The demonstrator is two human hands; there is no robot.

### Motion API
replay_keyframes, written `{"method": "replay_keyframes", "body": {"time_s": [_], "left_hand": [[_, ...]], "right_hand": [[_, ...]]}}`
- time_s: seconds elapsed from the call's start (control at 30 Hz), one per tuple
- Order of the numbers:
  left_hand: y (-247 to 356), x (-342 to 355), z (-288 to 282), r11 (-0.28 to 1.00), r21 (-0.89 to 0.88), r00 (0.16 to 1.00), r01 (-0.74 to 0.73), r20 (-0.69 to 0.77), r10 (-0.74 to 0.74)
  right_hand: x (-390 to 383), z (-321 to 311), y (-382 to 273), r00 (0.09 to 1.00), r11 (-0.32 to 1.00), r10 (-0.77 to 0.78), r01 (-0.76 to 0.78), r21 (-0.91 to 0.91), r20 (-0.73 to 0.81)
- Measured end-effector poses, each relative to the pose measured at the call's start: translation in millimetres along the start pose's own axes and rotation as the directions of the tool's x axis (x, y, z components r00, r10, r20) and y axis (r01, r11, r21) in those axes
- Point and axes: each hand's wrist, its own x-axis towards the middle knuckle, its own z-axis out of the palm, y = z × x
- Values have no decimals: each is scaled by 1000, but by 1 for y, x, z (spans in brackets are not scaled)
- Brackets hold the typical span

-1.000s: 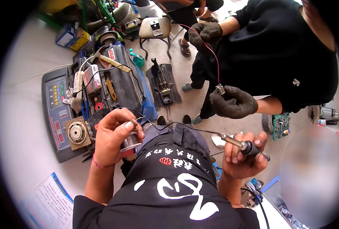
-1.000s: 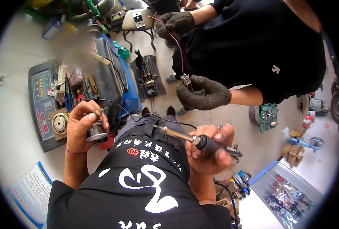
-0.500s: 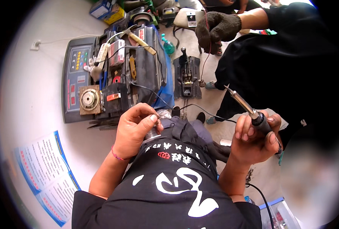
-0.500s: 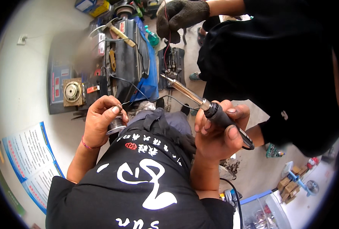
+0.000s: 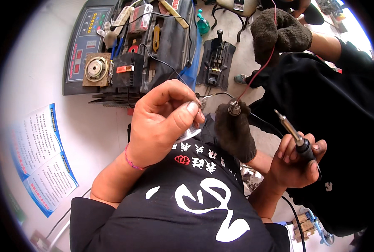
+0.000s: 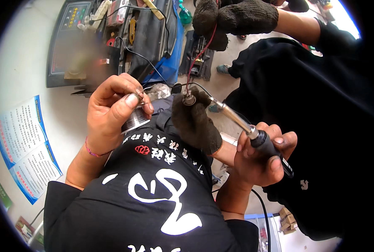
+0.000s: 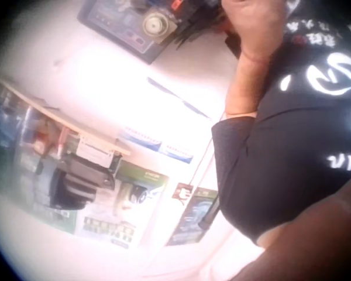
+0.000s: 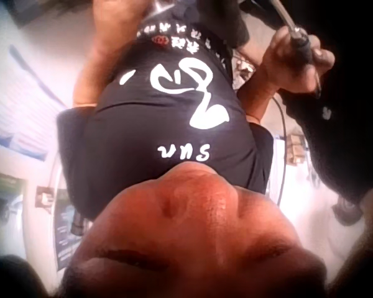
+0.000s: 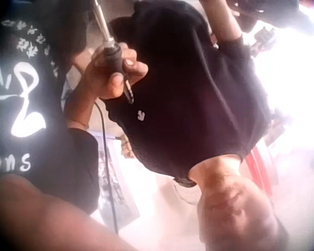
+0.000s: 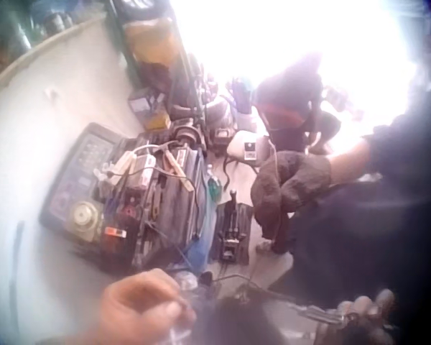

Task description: The person uses a soldering iron to apply solder to a small electronic component held in a clamp. They repeatedly heat the component and apply solder wire, then clean the iron tip with a sponge. The person also uses a small brush to clean the component and briefly handles a red tool box and a cardboard box.

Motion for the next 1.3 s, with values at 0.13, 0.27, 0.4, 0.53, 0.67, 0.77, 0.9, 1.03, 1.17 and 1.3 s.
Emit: {"method": "replay_keyframes", "body": {"time_s": [0.13,0.27,0.4,0.53,0.67,0.77,0.9,1.03,1.17,1.3], "left_hand": [[-1,-6,9,999,-26,999,21,28,-20],[-1,-15,13,992,113,995,-56,94,46],[4,-12,12,956,283,972,-79,234,11],[0,-9,18,958,280,965,-67,263,-9],[-3,-10,18,946,316,960,-74,280,-19],[-11,-8,20,948,317,969,-13,239,-67],[-18,-9,20,969,234,970,83,206,-132],[-26,-6,16,982,168,964,90,234,-128],[-23,3,19,982,161,953,97,268,-139],[-23,11,19,971,238,941,37,319,-115]], "right_hand": [[-4,-3,-2,999,991,15,-18,-135,-28],[-13,-7,-10,998,973,34,-46,-227,-59],[-18,-14,-20,992,960,94,-113,-257,-85],[-20,-16,-26,981,956,160,-181,-230,-106],[-23,-18,-24,973,931,206,-228,-285,-104],[-24,-13,-20,977,910,186,-212,-355,-106],[-23,-18,-24,990,861,137,-137,-490,-35],[-21,-5,-26,992,875,111,-129,-466,-65],[-20,0,-27,996,861,80,-94,-500,-48],[-20,2,-32,994,796,103,-96,-598,-23]]}}
